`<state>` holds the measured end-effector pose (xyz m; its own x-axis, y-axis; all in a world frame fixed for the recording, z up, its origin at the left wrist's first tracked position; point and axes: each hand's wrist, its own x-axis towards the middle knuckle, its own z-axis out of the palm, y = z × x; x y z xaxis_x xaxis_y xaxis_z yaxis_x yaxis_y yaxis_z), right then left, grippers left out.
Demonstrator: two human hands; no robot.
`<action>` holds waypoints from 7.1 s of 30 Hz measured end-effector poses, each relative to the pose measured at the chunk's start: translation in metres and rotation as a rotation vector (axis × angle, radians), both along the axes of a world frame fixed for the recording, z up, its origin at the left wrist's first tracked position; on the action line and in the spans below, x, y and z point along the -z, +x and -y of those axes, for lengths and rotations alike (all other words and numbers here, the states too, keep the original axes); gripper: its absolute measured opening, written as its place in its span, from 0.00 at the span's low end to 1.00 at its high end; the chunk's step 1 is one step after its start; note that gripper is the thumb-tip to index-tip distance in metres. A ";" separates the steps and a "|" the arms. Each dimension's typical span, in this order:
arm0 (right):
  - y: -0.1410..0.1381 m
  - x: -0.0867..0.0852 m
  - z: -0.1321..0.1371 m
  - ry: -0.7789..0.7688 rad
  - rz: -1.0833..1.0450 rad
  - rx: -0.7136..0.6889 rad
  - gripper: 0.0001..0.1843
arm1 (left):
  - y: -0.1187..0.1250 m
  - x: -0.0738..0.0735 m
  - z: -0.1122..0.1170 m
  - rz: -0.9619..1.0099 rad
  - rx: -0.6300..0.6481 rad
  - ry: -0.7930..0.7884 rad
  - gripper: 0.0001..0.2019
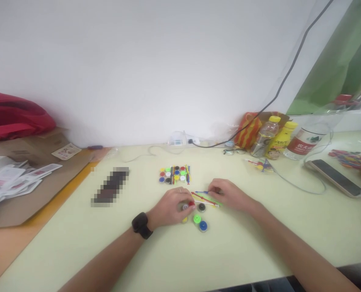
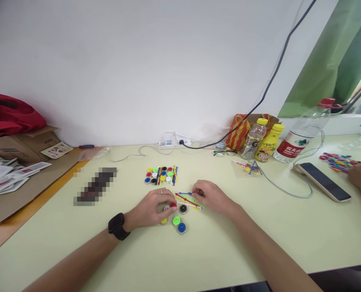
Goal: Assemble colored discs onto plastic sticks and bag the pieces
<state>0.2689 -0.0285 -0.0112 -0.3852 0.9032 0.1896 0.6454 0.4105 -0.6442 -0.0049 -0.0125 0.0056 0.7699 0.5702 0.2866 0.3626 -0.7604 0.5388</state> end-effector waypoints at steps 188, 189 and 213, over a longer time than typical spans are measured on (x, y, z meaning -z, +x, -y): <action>-0.003 0.013 -0.010 0.261 -0.109 0.179 0.06 | 0.014 0.001 0.021 -0.041 0.111 0.162 0.07; -0.003 0.013 -0.010 0.261 -0.110 0.178 0.06 | 0.014 0.001 0.021 -0.039 0.109 0.160 0.07; -0.009 0.011 -0.006 0.053 -0.335 0.127 0.07 | 0.012 0.008 0.014 0.058 -0.003 0.116 0.14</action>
<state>0.2602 -0.0220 -0.0226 -0.1794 0.9253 0.3342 0.4503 0.3793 -0.8083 0.0072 -0.0269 -0.0027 0.7485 0.5329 0.3946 0.3357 -0.8177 0.4676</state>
